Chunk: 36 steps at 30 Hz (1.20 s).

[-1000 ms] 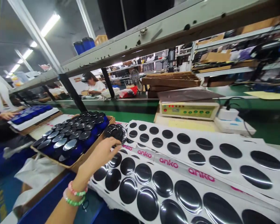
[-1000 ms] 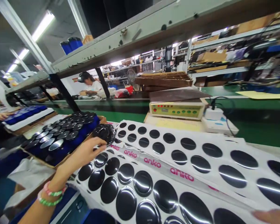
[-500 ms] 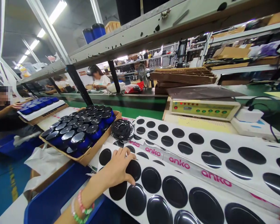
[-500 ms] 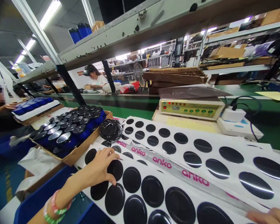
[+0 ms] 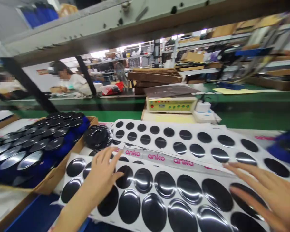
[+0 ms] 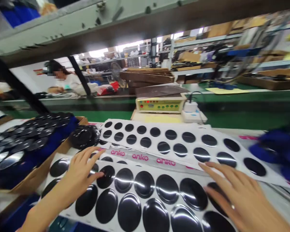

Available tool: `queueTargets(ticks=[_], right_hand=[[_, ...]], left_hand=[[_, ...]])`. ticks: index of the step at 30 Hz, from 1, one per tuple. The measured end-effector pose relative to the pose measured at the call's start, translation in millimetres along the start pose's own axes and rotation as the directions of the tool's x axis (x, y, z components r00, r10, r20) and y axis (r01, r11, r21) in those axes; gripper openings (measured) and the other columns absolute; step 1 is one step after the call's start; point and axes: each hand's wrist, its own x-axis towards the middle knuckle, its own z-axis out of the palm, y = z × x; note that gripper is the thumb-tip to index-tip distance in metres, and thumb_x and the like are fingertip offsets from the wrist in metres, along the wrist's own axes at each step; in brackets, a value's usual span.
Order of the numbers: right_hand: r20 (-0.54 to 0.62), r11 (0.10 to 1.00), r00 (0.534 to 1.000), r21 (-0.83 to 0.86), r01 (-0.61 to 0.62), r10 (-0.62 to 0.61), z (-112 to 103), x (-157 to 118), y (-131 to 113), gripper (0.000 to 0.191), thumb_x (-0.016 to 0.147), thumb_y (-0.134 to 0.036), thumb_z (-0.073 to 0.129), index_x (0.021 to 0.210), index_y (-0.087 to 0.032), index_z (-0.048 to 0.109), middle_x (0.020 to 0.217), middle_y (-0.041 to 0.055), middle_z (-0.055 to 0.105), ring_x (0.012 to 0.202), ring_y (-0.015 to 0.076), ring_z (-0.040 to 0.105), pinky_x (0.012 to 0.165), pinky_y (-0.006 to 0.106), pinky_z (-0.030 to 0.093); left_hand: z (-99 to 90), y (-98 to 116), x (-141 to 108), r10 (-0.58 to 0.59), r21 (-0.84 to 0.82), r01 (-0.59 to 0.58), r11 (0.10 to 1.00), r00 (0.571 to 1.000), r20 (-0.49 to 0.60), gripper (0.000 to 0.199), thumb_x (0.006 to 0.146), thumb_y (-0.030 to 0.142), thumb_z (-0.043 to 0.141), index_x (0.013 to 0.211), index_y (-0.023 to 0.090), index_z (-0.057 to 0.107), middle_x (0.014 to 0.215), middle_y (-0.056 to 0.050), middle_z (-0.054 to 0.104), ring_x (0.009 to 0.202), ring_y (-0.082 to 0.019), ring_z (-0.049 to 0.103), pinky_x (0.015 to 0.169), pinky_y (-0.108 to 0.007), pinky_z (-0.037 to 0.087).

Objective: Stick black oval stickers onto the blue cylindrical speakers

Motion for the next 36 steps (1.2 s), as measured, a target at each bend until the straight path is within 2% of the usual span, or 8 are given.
queueTargets(ticks=[4, 6, 9, 16, 22, 27, 32, 36], right_hand=[[-0.128, 0.965, 0.971, -0.141, -0.22, 0.203, -49.1, -30.2, -7.0, 0.04, 0.072, -0.026, 0.046, 0.102, -0.051, 0.054, 0.099, 0.005, 0.066, 0.084, 0.0292, 0.065, 0.061, 0.051, 0.05], [-0.118, 0.961, 0.965, -0.12, -0.249, 0.235, -55.6, -46.0, -21.1, 0.039, 0.067, -0.02, 0.044, 0.095, -0.047, 0.053, 0.089, 0.0034, 0.066, 0.069, 0.0274, 0.064, 0.045, 0.045, 0.048], [-0.031, 0.981, 0.982, -0.055, -0.187, 0.186, -43.7, -63.5, -34.5, 0.043, 0.064, -0.01, 0.041, 0.094, -0.039, 0.049, 0.085, 0.0012, 0.062, 0.077, 0.0252, 0.063, 0.058, 0.042, 0.054], [-0.038, 0.964, 0.966, -0.067, -0.259, 0.257, -21.5, -82.2, -23.1, 0.057, 0.057, 0.006, 0.032, 0.101, -0.029, 0.043, 0.097, 0.0036, 0.054, 0.095, 0.0233, 0.054, 0.079, 0.042, 0.049], [0.091, 0.979, 0.981, -0.133, -0.157, 0.17, -20.7, -70.8, -26.4, 0.058, 0.051, 0.008, 0.037, 0.1, -0.023, 0.042, 0.094, 0.0058, 0.056, 0.088, 0.025, 0.047, 0.073, 0.04, 0.042], [0.179, 0.98, 0.974, -0.171, -0.106, 0.136, -21.3, -58.1, -25.9, 0.042, 0.049, 0.004, 0.042, 0.082, -0.022, 0.042, 0.081, 0.0034, 0.054, 0.076, 0.0228, 0.043, 0.066, 0.037, 0.037], [0.118, 0.993, 0.986, -0.021, -0.114, 0.116, -28.7, -73.4, -18.6, 0.037, 0.053, 0.004, 0.037, 0.078, -0.022, 0.043, 0.074, 0.0016, 0.05, 0.075, 0.0216, 0.045, 0.066, 0.036, 0.037], [-0.079, 0.918, 0.936, 0.239, -0.316, 0.342, -70.6, -108.1, -11.6, 0.03, 0.059, -0.001, 0.04, 0.076, -0.025, 0.046, 0.075, 0.0021, 0.047, 0.074, 0.0211, 0.048, 0.06, 0.033, 0.041]], left_hand=[[1.3, 82.7, 34.2, 0.435, -0.354, -0.399, 0.846, 0.9, 0.026, 0.046, 0.085, 0.021, 0.059, 0.127, 0.022, 0.041, 0.124, -0.009, 0.055, 0.111, -0.026, 0.052, 0.092, -0.042, 0.047], [4.7, 123.4, 48.7, 0.595, -0.498, -0.489, 0.716, 0.8, 0.071, 0.048, 0.085, 0.024, 0.061, 0.128, 0.019, 0.04, 0.122, -0.009, 0.057, 0.109, -0.025, 0.054, 0.092, -0.04, 0.048], [20.1, 174.6, 66.3, 0.719, -0.652, -0.515, 0.556, 0.692, 0.067, 0.059, 0.083, 0.031, 0.065, 0.132, 0.018, 0.035, 0.125, -0.011, 0.054, 0.113, -0.027, 0.053, 0.095, -0.041, 0.047], [52.4, 256.9, 77.8, 0.744, -0.757, -0.482, 0.44, 0.668, 0.007, 0.05, 0.081, 0.03, 0.068, 0.121, 0.014, 0.044, 0.112, -0.011, 0.058, 0.104, -0.028, 0.054, 0.089, -0.045, 0.048], [73.0, 270.0, 82.2, 0.636, -0.81, -0.371, 0.453, 0.772, 0.002, 0.085, 0.061, 0.046, 0.081, 0.125, 0.014, 0.036, 0.122, -0.016, 0.052, 0.113, -0.032, 0.05, 0.096, -0.049, 0.043], [80.0, 266.1, 84.3, 0.61, -0.805, -0.332, 0.492, 0.791, 0.046, 0.094, 0.059, 0.05, 0.081, 0.131, 0.016, 0.031, 0.126, -0.017, 0.052, 0.116, -0.034, 0.05, 0.095, -0.052, 0.044], [78.5, 266.7, 82.3, 0.612, -0.8, -0.336, 0.497, 0.789, 0.049, 0.093, 0.059, 0.048, 0.082, 0.13, 0.017, 0.032, 0.128, -0.016, 0.052, 0.118, -0.033, 0.049, 0.098, -0.05, 0.043], [77.8, 265.4, 81.9, 0.616, -0.802, -0.31, 0.511, 0.783, 0.09, 0.09, 0.062, 0.05, 0.08, 0.131, 0.016, 0.034, 0.129, -0.016, 0.05, 0.119, -0.033, 0.047, 0.099, -0.051, 0.041]])
